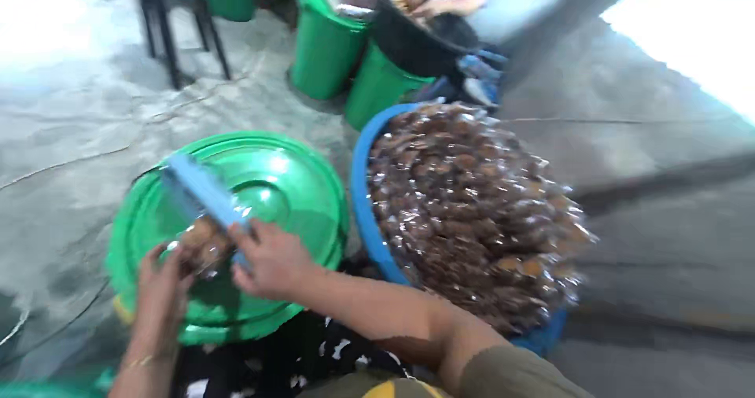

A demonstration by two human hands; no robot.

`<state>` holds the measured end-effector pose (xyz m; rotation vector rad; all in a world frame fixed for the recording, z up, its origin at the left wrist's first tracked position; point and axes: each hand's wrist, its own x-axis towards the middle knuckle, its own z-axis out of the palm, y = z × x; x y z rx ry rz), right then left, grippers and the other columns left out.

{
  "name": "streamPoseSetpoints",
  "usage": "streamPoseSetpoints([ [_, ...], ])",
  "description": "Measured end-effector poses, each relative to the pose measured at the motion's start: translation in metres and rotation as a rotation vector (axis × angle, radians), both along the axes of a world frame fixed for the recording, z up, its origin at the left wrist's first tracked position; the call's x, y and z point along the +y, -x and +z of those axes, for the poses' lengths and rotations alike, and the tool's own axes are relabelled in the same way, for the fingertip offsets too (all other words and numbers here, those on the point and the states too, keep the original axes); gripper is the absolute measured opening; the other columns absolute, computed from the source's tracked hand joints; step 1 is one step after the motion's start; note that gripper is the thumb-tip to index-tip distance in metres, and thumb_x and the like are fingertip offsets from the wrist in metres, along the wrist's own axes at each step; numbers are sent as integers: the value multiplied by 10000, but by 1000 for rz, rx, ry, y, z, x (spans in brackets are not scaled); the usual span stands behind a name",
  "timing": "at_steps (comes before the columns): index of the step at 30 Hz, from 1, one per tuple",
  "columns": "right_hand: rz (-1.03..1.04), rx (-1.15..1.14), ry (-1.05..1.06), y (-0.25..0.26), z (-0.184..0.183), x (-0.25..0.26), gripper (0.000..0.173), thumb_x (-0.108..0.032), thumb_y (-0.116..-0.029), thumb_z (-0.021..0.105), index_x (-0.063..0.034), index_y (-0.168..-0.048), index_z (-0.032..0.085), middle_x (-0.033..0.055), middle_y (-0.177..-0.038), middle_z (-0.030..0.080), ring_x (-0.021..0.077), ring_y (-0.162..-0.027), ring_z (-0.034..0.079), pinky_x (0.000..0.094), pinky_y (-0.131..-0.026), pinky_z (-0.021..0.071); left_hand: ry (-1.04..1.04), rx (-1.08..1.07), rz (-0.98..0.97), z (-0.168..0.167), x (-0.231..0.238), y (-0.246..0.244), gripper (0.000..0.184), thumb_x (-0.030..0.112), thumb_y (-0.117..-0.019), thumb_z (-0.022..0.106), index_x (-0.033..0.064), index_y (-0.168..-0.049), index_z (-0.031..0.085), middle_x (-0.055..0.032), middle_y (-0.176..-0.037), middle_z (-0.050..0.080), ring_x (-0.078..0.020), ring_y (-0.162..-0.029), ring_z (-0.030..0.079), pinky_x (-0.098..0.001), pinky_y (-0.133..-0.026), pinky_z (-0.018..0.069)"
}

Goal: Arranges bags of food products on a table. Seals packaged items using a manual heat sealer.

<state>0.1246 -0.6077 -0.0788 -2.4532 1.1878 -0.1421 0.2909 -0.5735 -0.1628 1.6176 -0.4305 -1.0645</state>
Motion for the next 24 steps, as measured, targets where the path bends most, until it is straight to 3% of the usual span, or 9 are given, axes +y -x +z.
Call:
streamPoseSetpoints([
  [5, 10, -71, 13, 3, -1, -2, 587, -256, -966, 644, -70, -1506, 509, 250, -1458, 545, 377, -1255, 610, 481, -946, 548, 78, 209, 97, 9, -6, 1, 352, 341, -1125, 236, 106, -1356, 360, 49, -931, 565, -13, -717, 598, -215, -651, 538],
  [9, 29, -74, -22, 4, 1, -5, 577, -257, -983, 620, -69, -1514, 496, 247, -1467, 533, 376, -1266, 597, 483, -946, 543, 140, 343, 47, 21, -12, 0, 615, 525, -1077, 29, 106, -1350, 387, 35, -1021, 627, -37, -834, 658, -251, -734, 565],
  [11, 30, -61, -59, 5, 3, -7, 582, -265, -996, 604, -83, -1532, 472, 239, -1486, 517, 373, -1281, 586, 485, -955, 537, 156, 340, -56, 19, -18, -1, 681, 583, -1043, -5, 138, -1209, 483, 60, -905, 680, -38, -780, 678, -247, -678, 591],
  [13, 37, -64, -78, 5, 4, -8, 576, -262, -1003, 597, -78, -1534, 467, 243, -1501, 499, 381, -1304, 565, 494, -971, 525, 118, 152, -197, 21, -22, 3, 556, 493, -1078, 70, 156, -1105, 512, 112, -777, 645, 13, -664, 630, -188, -601, 555],
  [15, 65, -99, -14, 4, 3, -7, 524, -246, -995, 609, -61, -1480, 535, 217, -1550, 463, 373, -1362, 519, 491, -1018, 497, 26, -173, -291, 33, -24, 10, 397, 362, -1104, 310, 41, -1169, 534, 72, -763, 553, 12, -620, 545, -197, -594, 497],
  [17, 133, -218, 193, 5, -6, -5, 370, -186, -962, 644, -35, -1298, 684, 189, -1472, 559, 357, -1344, 548, 491, -1034, 497, -9, -445, -341, 44, -23, 14, 447, 337, -1067, 486, -65, -1253, 542, -75, -940, 607, -59, -766, 581, -293, -739, 526],
  [20, 283, -448, 511, 16, -16, -1, 172, -143, -897, 715, -41, -1020, 778, 124, -1098, 756, 314, -1113, 698, 456, -934, 561, 144, -659, -319, 37, -8, 12, 504, 246, -1019, 529, -144, -1336, 501, -322, -1252, 595, -310, -1131, 614, -486, -1004, 477],
  [21, 330, -506, 507, 24, -10, -1, 176, -157, -892, 734, -47, -1021, 781, 113, -1109, 760, 312, -1135, 694, 453, -973, 551, 192, -642, -283, 34, 0, 15, 476, 195, -1018, 529, -150, -1344, 491, -304, -1264, 595, -256, -1125, 618, -426, -994, 490],
  [24, 256, -610, 355, 71, 16, -20, 243, -96, -900, 729, -9, -1125, 758, 143, -1180, 746, 286, -1152, 703, 425, -1017, 556, 297, -269, -127, 37, 29, 32, 377, 52, -1013, 486, -110, -1345, 414, -58, -1157, 609, 0, -974, 637, -212, -870, 556],
])
